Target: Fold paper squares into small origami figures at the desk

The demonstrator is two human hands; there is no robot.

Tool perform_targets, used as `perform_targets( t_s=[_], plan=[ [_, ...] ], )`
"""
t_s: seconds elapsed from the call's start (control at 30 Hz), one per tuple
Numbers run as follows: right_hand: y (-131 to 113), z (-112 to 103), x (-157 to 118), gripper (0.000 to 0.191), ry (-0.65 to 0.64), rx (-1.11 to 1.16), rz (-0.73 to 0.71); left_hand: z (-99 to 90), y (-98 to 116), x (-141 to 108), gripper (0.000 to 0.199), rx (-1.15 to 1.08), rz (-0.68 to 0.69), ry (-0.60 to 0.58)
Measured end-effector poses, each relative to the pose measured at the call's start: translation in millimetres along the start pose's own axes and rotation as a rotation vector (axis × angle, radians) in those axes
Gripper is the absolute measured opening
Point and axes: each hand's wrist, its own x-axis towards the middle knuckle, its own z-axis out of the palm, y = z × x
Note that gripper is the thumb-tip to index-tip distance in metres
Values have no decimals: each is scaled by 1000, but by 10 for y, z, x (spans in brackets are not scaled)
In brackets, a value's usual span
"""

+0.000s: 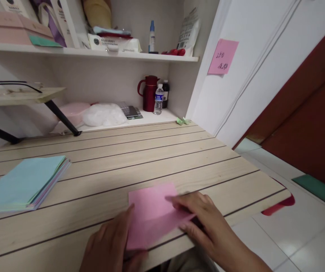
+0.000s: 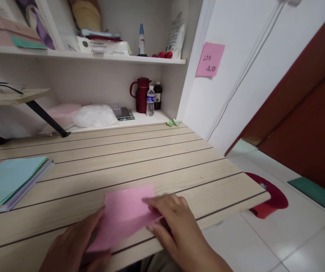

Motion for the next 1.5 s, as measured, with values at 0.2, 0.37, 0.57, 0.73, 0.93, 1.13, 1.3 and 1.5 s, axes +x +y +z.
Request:
perform_targets(
  t_s=[0.2,0.37,0.57,0.73,0.93,1.13,1.3,1.5],
  plan=[
    [79,179,167,48,122,-82,143,-1,62,324,53,33,-148,38],
    [90,238,228,57,119,-220,185,85,187,424,51,34,-371,-24],
    [59,239,280,57,73,-287,193,101,207,441,46,135,-400,-76],
    [55,221,303,44,46,-279,169,37,345,415,45,272,-221,198],
    [83,225,304,43,20,-269,150,315,597,299,49,232,181,113],
    [121,257,288,41,43,-264,122,519,580,153,61,337,134,23],
    [60,229,290,43,57,-263,151,463,593,153,65,319,117,13],
    [309,10,159,40,166,-342,287,474,613,168,98,228,64,-14]
  ],
)
